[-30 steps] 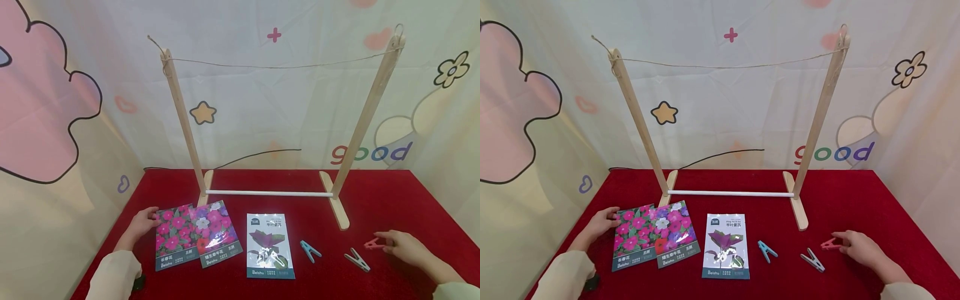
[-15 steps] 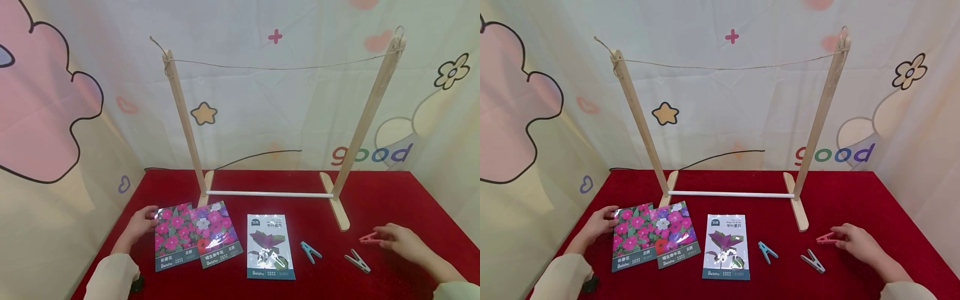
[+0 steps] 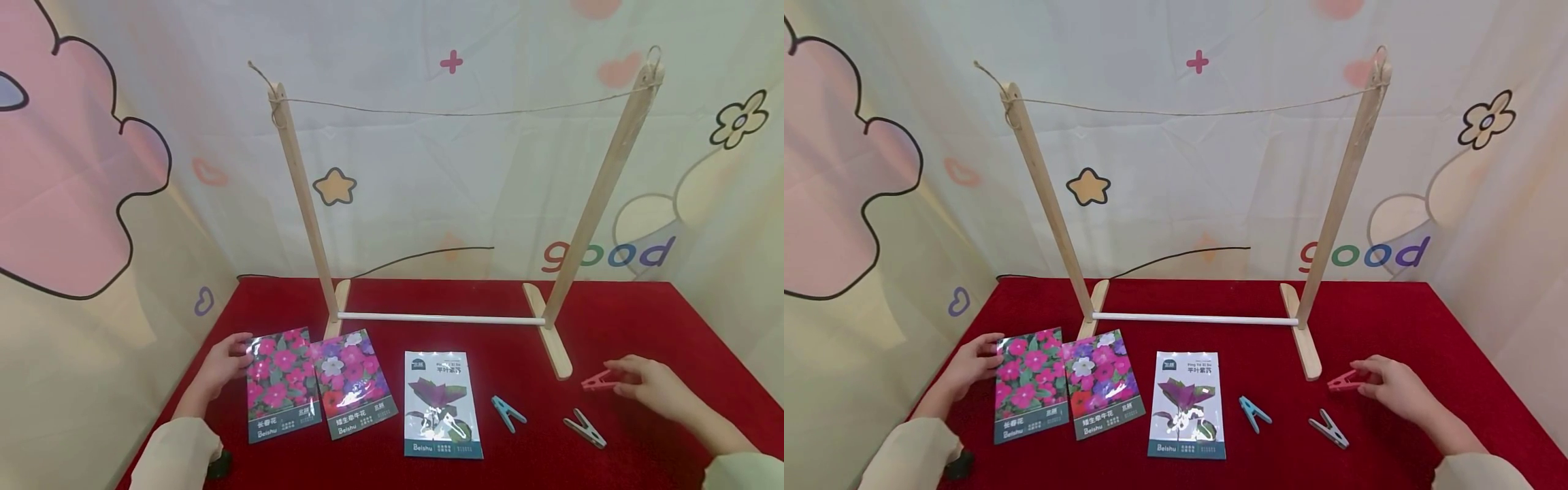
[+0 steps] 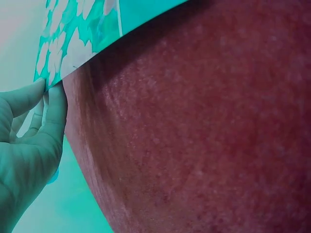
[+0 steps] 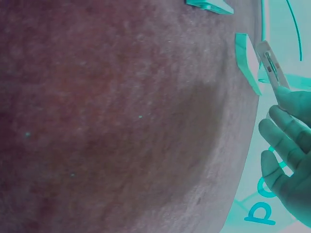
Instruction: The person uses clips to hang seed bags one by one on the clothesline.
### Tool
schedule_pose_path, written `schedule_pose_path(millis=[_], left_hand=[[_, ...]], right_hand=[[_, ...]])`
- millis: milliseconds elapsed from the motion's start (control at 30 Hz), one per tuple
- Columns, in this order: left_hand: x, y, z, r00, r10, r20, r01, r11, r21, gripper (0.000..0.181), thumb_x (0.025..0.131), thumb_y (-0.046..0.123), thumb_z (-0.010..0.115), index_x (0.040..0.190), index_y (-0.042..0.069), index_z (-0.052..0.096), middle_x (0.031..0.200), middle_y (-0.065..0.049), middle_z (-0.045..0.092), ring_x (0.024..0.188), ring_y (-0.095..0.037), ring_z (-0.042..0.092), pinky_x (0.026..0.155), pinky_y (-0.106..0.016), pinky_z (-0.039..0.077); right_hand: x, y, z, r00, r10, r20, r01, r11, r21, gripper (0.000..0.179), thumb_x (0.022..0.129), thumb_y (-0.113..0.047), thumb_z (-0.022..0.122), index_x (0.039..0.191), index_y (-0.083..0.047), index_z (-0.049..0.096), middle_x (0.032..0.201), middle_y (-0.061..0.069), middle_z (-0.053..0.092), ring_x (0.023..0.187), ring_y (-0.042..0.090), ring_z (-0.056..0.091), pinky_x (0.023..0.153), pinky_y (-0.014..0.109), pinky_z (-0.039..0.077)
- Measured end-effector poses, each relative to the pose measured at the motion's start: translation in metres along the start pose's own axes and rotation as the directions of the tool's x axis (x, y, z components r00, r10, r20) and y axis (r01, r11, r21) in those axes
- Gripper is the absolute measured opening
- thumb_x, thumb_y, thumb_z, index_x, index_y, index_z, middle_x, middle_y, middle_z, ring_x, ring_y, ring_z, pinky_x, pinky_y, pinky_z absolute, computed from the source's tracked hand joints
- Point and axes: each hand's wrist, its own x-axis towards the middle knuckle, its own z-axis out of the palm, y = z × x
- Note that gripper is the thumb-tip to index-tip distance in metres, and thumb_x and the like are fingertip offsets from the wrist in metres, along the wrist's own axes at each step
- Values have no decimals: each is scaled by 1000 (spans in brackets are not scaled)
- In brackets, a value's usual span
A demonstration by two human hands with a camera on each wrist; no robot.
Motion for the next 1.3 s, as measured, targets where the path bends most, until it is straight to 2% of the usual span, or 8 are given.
schedule_pose_path(millis=[400, 600, 733, 933, 1300], left_hand=[[1, 3, -10, 998, 50, -35, -51, 999, -9, 47, 89, 12, 50, 132, 5, 32, 115, -18, 39, 92, -24, 49, 78, -33, 51], [1, 8, -16, 997, 68, -37, -69, 997, -36, 45, 89, 9, 48, 131, 4, 32, 114, -18, 38, 93, -23, 48, 74, -28, 52], [1, 10, -19, 996, 80, -46, -82, 996, -38, 46, 89, 11, 49, 132, 5, 32, 115, -18, 38, 96, -24, 47, 75, -29, 52], [0, 18, -21, 993, 100, -55, -102, 994, -34, 47, 90, 14, 49, 133, 7, 32, 116, -18, 37, 98, -26, 46, 75, -29, 52], [-1, 38, -19, 987, 136, -86, -139, 990, -36, 47, 90, 16, 50, 133, 11, 33, 116, -16, 38, 98, -25, 46, 74, -25, 51]], right_hand=[[5, -13, -8, 999, -23, -49, 23, 1000, -9, 46, 75, -17, 67, 114, 3, 54, 93, 8, 61, 72, 8, 55, 58, 19, 49], [7, -21, -14, 995, -41, -86, 39, 999, -29, 45, 75, -19, 68, 113, 1, 55, 93, 8, 61, 74, 10, 57, 59, 19, 49], [8, -25, -18, 995, -41, -93, 39, 999, -23, 46, 75, -22, 68, 114, 1, 55, 95, 10, 61, 78, 15, 57, 61, 20, 50], [12, -31, -28, 992, -61, -110, 57, 997, -42, 44, 76, -23, 68, 111, -1, 56, 96, 11, 61, 81, 19, 57, 59, 19, 47], [19, -45, -44, 983, -120, -139, 112, 992, -65, 42, 77, -23, 66, 113, -3, 55, 97, 12, 61, 81, 16, 58, 59, 17, 47]])
